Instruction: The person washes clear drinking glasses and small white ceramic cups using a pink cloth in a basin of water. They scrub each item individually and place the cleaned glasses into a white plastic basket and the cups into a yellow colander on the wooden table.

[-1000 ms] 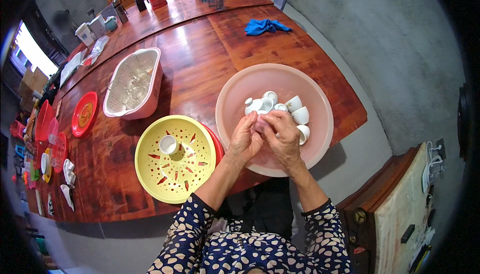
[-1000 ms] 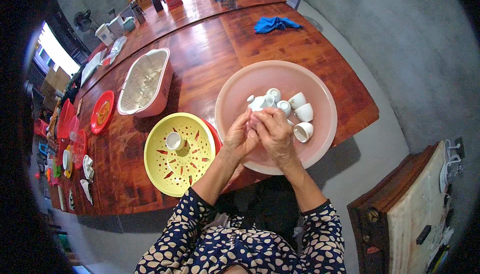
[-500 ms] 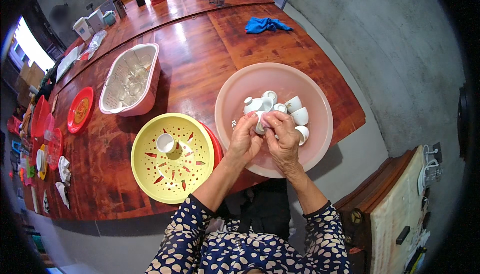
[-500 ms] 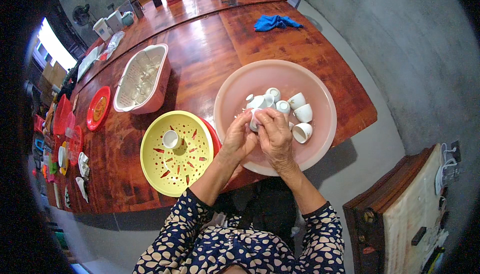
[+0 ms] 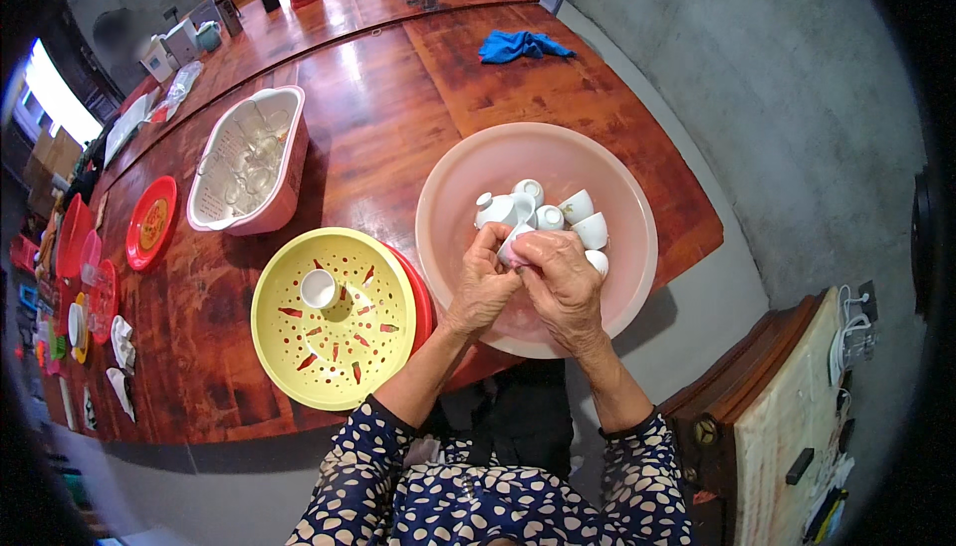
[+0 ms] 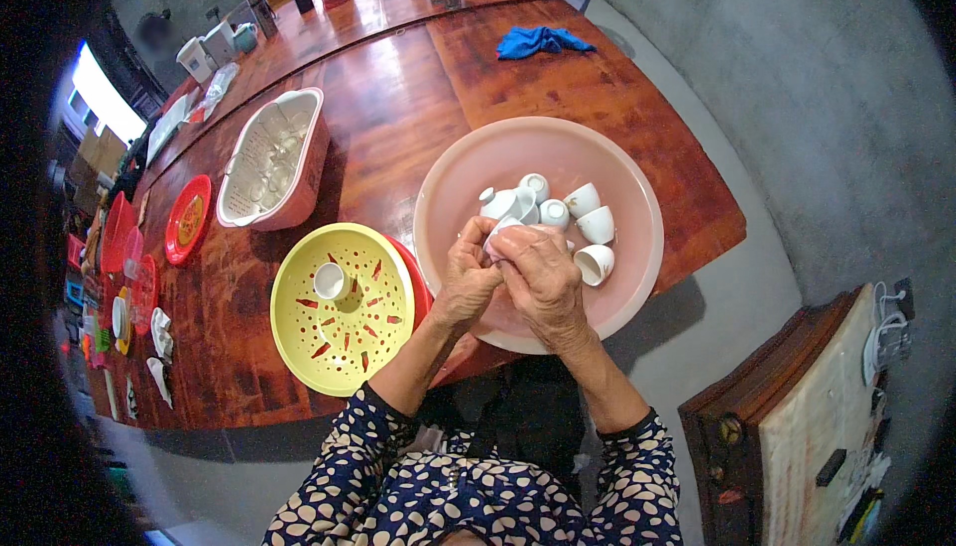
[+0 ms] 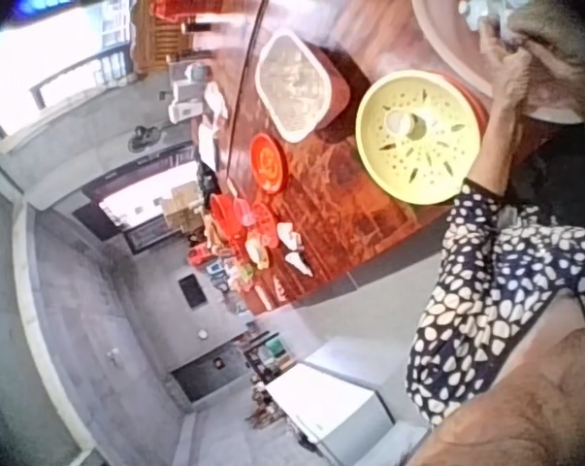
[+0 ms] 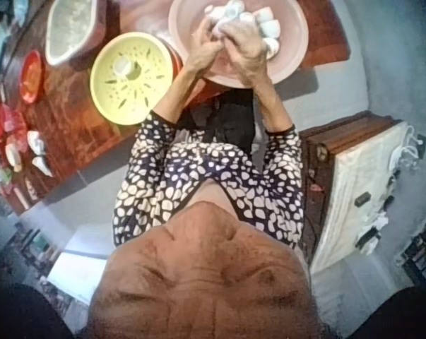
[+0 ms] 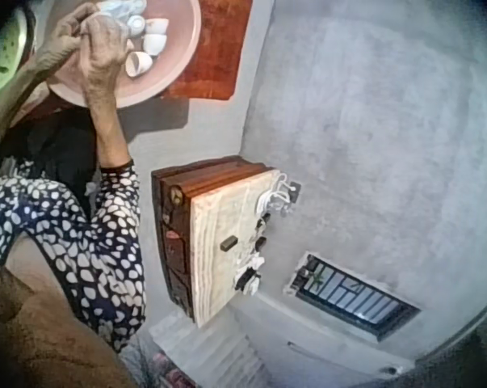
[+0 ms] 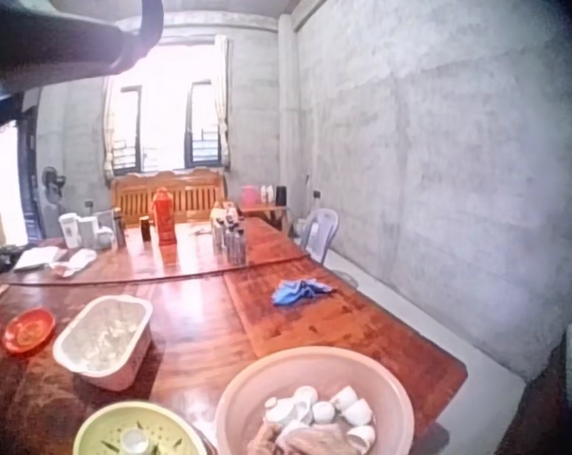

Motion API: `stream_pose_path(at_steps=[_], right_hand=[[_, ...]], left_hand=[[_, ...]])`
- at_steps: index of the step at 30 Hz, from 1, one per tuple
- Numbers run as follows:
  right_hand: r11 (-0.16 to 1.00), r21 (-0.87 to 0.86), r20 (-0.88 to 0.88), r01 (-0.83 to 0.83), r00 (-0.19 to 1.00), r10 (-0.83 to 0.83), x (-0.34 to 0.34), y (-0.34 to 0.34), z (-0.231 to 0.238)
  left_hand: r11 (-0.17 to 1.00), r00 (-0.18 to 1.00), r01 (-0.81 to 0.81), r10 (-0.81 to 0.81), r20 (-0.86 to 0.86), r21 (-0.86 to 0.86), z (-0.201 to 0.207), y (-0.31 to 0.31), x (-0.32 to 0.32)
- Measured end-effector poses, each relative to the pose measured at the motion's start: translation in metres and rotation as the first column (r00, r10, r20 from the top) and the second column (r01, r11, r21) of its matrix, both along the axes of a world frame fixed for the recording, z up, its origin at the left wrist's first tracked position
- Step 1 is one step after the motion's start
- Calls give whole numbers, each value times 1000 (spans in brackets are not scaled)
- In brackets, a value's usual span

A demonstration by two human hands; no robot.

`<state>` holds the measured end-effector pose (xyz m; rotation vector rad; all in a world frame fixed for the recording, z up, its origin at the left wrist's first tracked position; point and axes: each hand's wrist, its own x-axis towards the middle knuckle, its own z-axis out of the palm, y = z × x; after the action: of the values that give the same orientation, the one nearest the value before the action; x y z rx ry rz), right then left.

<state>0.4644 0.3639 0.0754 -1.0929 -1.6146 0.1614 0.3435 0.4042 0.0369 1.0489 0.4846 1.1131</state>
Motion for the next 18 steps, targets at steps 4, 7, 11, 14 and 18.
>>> stream_pose_path(at_steps=[4, 7, 11, 14, 18], right_hand=[[997, -49, -94, -64, 994, 59, 8, 6, -3], [961, -200, -494, -193, 867, 71, 9, 14, -7], [903, -296, -729, -313, 684, -2, 15, 23, -9], [944, -225, -660, -241, 750, 34, 9, 17, -11], [999, 13, -53, -44, 998, 45, 1, 1, 4]], left_hand=[[998, 995, 32, -26, -93, 56, 6, -4, 0], [1000, 992, 13, -9, -128, 26, 13, -7, 1], [999, 994, 36, -36, -105, -11, 15, -9, 0], [1000, 996, 31, -30, -83, 3, 14, -7, 0], [1000, 998, 20, -20, -66, -12, 9, -3, -1]])
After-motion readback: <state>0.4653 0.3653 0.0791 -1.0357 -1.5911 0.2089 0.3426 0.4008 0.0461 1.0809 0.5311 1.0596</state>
